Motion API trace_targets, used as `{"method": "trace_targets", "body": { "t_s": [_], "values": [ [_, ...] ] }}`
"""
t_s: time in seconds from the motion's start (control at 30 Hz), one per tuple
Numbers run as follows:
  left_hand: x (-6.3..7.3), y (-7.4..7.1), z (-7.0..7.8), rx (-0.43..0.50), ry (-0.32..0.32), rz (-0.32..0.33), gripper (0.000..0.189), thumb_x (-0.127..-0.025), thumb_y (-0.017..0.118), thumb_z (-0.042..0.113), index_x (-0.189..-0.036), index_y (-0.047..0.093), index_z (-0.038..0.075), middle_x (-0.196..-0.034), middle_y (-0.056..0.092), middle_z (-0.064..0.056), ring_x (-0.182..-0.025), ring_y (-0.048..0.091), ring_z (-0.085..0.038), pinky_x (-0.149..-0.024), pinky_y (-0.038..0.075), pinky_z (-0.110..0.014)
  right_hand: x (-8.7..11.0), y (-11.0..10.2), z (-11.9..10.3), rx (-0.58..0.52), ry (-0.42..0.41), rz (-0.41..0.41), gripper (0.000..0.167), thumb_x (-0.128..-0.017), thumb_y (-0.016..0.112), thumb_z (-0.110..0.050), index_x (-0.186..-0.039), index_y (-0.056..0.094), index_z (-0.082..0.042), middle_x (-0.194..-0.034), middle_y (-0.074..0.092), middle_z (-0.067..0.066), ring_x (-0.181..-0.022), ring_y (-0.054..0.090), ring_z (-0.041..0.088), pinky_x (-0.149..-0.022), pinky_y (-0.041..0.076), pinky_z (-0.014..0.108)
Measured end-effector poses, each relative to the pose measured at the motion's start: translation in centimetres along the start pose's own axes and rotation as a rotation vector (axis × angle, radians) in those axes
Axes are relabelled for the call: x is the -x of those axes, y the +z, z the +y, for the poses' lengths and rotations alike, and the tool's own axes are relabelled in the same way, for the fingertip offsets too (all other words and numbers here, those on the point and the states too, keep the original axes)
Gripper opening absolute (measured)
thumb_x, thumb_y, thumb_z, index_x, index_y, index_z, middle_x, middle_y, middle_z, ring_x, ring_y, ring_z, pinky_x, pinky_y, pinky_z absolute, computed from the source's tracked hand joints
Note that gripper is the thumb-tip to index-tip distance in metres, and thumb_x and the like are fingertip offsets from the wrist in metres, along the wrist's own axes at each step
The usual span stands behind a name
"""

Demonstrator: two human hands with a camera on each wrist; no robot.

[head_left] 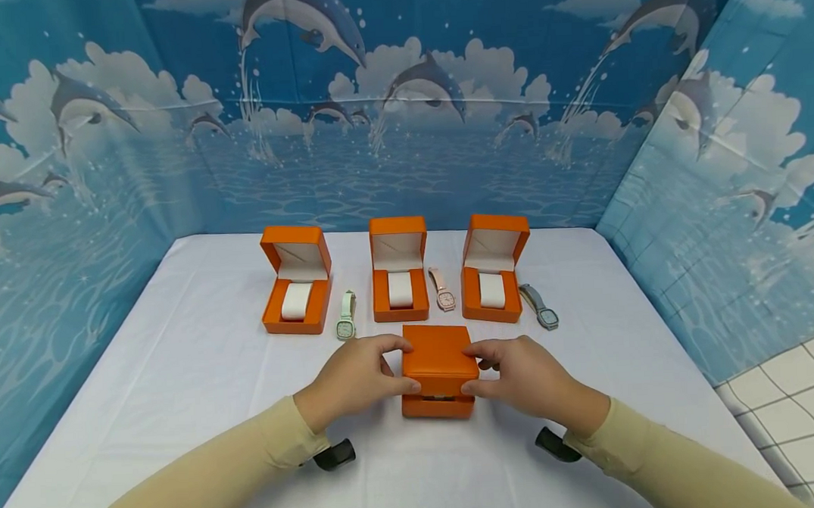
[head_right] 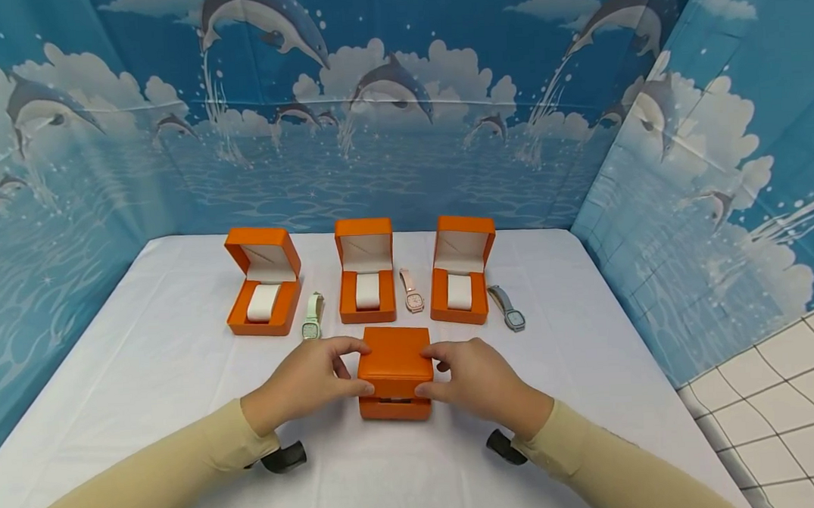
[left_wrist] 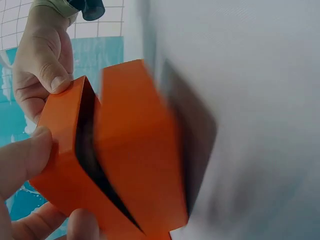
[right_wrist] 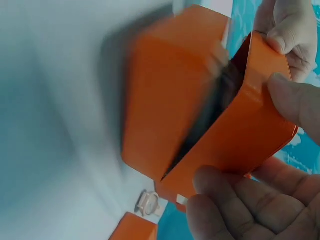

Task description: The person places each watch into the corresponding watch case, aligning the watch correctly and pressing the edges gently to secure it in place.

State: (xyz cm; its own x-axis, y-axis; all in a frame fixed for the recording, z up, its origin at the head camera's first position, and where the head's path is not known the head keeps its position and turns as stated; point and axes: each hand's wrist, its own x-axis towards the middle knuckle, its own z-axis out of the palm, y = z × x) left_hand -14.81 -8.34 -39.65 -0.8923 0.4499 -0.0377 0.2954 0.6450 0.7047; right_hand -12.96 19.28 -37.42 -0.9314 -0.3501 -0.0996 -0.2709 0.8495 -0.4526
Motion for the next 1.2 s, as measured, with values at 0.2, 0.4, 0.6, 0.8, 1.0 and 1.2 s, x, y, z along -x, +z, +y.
{"method": "trace_targets", "body": {
  "t_s": [0.2,0.4,0.6,0.8,1.0,1.2],
  "values": [
    [0.6,0.7,0.0,-0.036,0.004,0.019,0.051,-0.084,0.089,0.042,-0.128,0.072,0.023,-0.067,0.064,0.012,-0.061,0.059,-0.008,-0.055,0.048,-0.026,0.5,0.6,-0.3,0.051,-0.014,0.019,0.056,-0.086,0.088,-0.04,-0.131,0.073,-0.012,-0.115,0.079,-0.003,-0.1,0.072,0.016,-0.091,0.062,0.04],
    [1.2,1.3,0.0,-0.075,0.014,0.027,0.051,-0.084,0.089,0.041,-0.128,0.072,0.021,-0.069,0.062,0.014,-0.062,0.057,-0.006,-0.057,0.047,-0.025,0.9,1.1,-0.6,0.087,0.001,0.018,0.054,-0.085,0.089,-0.038,-0.131,0.073,-0.013,-0.107,0.079,-0.004,-0.097,0.072,0.018,-0.089,0.061,0.04],
    [1.5,1.5,0.1,-0.102,0.029,0.037,0.05,-0.085,0.089,0.039,-0.128,0.072,0.02,-0.069,0.062,0.015,-0.062,0.056,-0.004,-0.057,0.046,-0.024,1.1,1.5,-0.8,0.104,0.028,0.018,0.056,-0.083,0.091,-0.037,-0.131,0.072,-0.014,-0.104,0.079,-0.002,-0.095,0.072,0.018,-0.092,0.061,0.042],
    [1.5,1.7,0.0,-0.115,0.046,0.036,0.048,-0.085,0.088,0.037,-0.127,0.073,0.02,-0.07,0.062,0.015,-0.063,0.056,-0.003,-0.059,0.046,-0.023,1.2,1.9,-0.7,0.119,0.035,0.016,0.057,-0.083,0.091,-0.036,-0.132,0.071,-0.016,-0.102,0.077,-0.003,-0.091,0.07,0.016,-0.089,0.061,0.04],
    [1.5,1.8,-0.3,-0.152,0.057,0.034,0.047,-0.086,0.087,0.04,-0.128,0.073,0.023,-0.071,0.062,0.016,-0.064,0.055,-0.002,-0.061,0.045,-0.024,1.3,2.3,-0.5,0.144,0.02,0.023,0.057,-0.082,0.092,-0.036,-0.131,0.071,-0.015,-0.102,0.077,-0.002,-0.091,0.07,0.017,-0.089,0.061,0.041],
    [1.5,1.7,-0.4,-0.16,0.06,0.033,0.047,-0.086,0.087,0.039,-0.128,0.073,0.023,-0.077,0.065,0.014,-0.067,0.056,-0.001,-0.063,0.046,-0.024,1.0,2.4,-0.3,0.146,0.018,0.03,0.058,-0.081,0.092,-0.037,-0.132,0.071,-0.016,-0.104,0.078,-0.002,-0.093,0.07,0.017,-0.09,0.062,0.041]
  ]
}}
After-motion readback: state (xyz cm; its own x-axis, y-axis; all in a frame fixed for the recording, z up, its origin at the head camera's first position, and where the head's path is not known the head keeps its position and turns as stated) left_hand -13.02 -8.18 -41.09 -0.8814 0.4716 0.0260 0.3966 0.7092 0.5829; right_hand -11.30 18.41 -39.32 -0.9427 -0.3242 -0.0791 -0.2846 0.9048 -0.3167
